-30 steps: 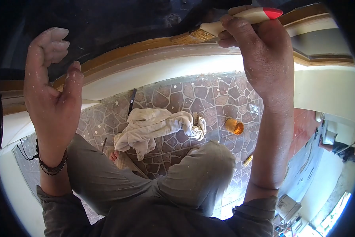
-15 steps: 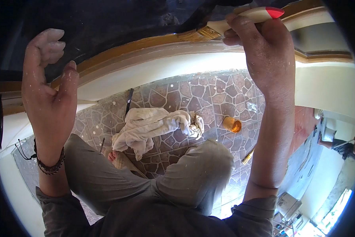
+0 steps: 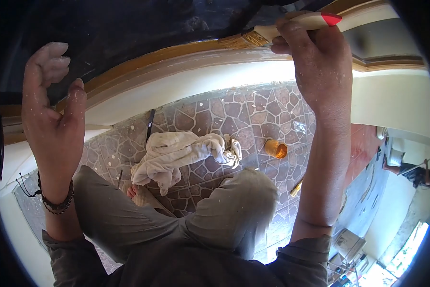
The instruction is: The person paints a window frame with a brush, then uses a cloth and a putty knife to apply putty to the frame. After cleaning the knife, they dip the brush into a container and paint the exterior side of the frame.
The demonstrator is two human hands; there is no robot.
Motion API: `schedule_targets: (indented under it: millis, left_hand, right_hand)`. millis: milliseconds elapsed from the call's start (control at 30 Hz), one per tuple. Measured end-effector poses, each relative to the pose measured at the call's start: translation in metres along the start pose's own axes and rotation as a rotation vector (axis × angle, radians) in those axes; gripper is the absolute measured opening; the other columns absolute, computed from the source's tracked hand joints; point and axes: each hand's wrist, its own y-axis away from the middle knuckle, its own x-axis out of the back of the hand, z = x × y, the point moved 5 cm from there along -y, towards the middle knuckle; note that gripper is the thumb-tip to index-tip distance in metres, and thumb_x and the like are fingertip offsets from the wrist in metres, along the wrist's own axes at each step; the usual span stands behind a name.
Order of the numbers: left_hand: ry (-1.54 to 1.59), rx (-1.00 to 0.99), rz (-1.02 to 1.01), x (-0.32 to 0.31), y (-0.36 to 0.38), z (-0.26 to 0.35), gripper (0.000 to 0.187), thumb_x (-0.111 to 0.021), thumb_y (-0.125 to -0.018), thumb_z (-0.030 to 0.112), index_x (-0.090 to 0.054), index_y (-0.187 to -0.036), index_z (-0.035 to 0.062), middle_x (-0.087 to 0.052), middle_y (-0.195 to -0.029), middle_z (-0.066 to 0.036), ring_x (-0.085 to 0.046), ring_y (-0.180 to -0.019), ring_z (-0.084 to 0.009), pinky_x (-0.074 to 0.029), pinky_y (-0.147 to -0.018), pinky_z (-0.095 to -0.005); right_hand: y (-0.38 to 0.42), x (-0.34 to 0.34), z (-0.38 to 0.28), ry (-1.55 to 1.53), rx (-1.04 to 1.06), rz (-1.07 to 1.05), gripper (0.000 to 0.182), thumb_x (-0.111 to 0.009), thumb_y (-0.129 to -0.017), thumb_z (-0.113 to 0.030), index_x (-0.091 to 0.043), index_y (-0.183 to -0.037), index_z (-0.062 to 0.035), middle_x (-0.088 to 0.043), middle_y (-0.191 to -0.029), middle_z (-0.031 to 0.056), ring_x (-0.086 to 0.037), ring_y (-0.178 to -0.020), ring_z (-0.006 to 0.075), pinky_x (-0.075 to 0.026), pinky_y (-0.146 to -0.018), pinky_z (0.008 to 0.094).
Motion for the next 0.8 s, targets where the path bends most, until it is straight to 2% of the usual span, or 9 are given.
schedule_targets:
  millis: [200, 267, 600, 800]
  left_hand:
    - [0.040, -0.003, 0.021, 0.000, -0.001, 0.004, 0.042, -0.058, -0.081, -0.006, -0.052, -0.120, 0.0053, -0.056, -0.111, -0.009, -0.054, -0.104, -0.0187, -0.043, -0.092, -0.0302]
    - [0.048, 0.075, 0.028, 0.000, -0.002, 0.008, 0.042, -0.058, -0.081, -0.007, -0.052, -0.120, 0.0050, -0.056, -0.110, -0.009, -0.054, -0.103, -0.0188, -0.042, -0.092, -0.0305]
    - [0.013, 0.043, 0.041, 0.001, -0.001, 0.005, 0.042, -0.058, -0.080, -0.008, -0.052, -0.120, 0.0043, -0.056, -0.115, -0.009, -0.054, -0.104, -0.0182, -0.043, -0.091, -0.0304]
    - [0.067, 0.049, 0.034, 0.001, -0.001, 0.003, 0.043, -0.058, -0.080, -0.008, -0.052, -0.121, 0.0052, -0.055, -0.117, -0.008, -0.054, -0.106, -0.0182, -0.043, -0.093, -0.0302]
  right_hand:
    - [0.000, 0.004, 0.005, 0.038, -0.014, 0.023, 0.035, -0.058, -0.088, -0.026, -0.064, -0.098, 0.0062, -0.070, -0.080, 0.0162, -0.070, -0.078, 0.0206, -0.054, -0.074, 0.0294]
    - [0.001, 0.007, 0.006, 0.098, -0.028, 0.046, 0.034, -0.058, -0.087, -0.025, -0.065, -0.098, 0.0059, -0.070, -0.080, 0.0154, -0.070, -0.077, 0.0204, -0.054, -0.073, 0.0288]
    - [0.008, 0.011, 0.009, 0.059, -0.045, 0.136, 0.031, -0.060, -0.087, -0.023, -0.063, -0.095, 0.0067, -0.069, -0.077, 0.0156, -0.070, -0.075, 0.0200, -0.054, -0.071, 0.0285]
    - [0.013, 0.013, 0.008, 0.146, -0.045, 0.191, 0.030, -0.060, -0.087, -0.022, -0.062, -0.096, 0.0064, -0.069, -0.078, 0.0165, -0.070, -0.075, 0.0202, -0.054, -0.070, 0.0289]
